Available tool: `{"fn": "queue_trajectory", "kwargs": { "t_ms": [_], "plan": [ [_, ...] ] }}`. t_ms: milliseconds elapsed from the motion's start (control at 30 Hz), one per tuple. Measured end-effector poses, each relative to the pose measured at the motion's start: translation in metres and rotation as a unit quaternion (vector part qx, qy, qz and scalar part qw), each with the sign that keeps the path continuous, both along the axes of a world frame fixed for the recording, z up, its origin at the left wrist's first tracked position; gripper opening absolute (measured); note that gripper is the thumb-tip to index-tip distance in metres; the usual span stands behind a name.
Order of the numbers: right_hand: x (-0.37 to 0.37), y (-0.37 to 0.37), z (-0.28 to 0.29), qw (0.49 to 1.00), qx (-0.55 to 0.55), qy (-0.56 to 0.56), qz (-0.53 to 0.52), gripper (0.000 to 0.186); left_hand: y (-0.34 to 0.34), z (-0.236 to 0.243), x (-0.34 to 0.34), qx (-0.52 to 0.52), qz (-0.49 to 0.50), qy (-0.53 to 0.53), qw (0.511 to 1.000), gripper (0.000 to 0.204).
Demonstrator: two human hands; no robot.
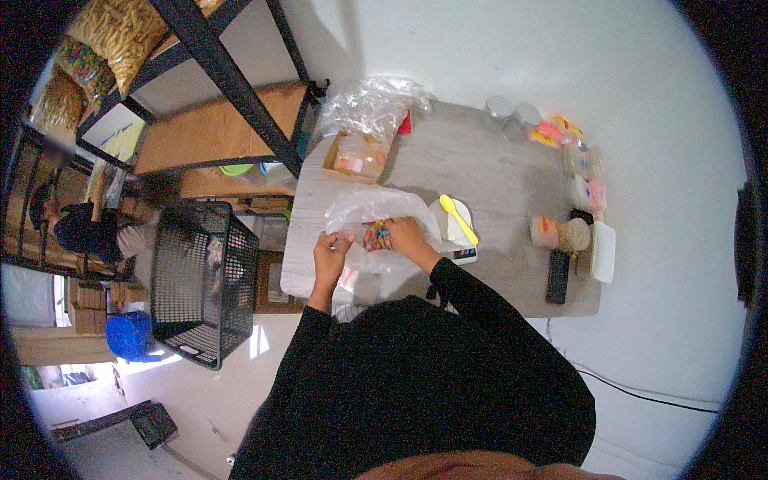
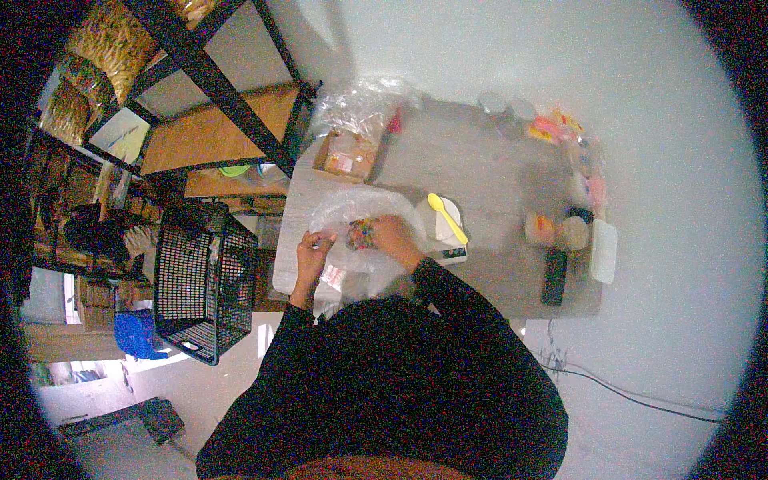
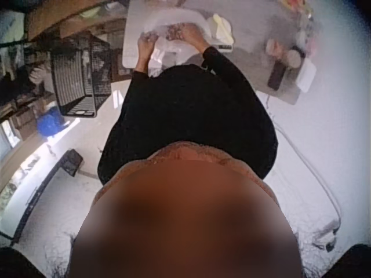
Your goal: The person repeatedly picks small colorful candies from a larger bag and places them into small transparent plastic bags. They seal each small bag by hand and set it aside on the table. The process is repeated continuously throughout the clip.
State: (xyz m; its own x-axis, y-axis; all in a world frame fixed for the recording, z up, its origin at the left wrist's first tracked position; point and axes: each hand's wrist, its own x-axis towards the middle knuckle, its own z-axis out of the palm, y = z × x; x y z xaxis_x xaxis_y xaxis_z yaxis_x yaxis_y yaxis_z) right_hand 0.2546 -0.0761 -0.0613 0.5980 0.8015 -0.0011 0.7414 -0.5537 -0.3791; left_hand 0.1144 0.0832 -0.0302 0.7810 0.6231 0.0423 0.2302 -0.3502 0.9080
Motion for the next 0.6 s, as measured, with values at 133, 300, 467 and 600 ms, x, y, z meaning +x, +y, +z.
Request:
{"fn": "queue_trajectory", "kwargs": {
  "t_ms": [133, 300, 467, 600],
  "plan": [
    [0.011, 0.003, 0.013, 1.000, -0.013, -0.002, 0.025, 0.026, 0.005, 0.010, 0.010, 0.009, 0.017, 0.030, 0.999, 0.023],
    [0.040, 0.029, -0.005, 0.998, 0.060, 0.021, -0.026, 0.024, 0.017, 0.011, 0.024, 0.034, -0.014, 0.005, 0.999, 0.021],
    [0.050, 0.038, -0.033, 0.995, 0.097, -0.018, -0.025, 0.022, 0.010, 0.009, 0.028, -0.030, 0.028, 0.049, 0.998, 0.020],
    [0.055, 0.035, -0.035, 1.000, 0.019, 0.001, 0.014, 0.024, 0.004, 0.011, 0.027, -0.028, 0.031, 0.042, 0.998, 0.021]
  ]
}}
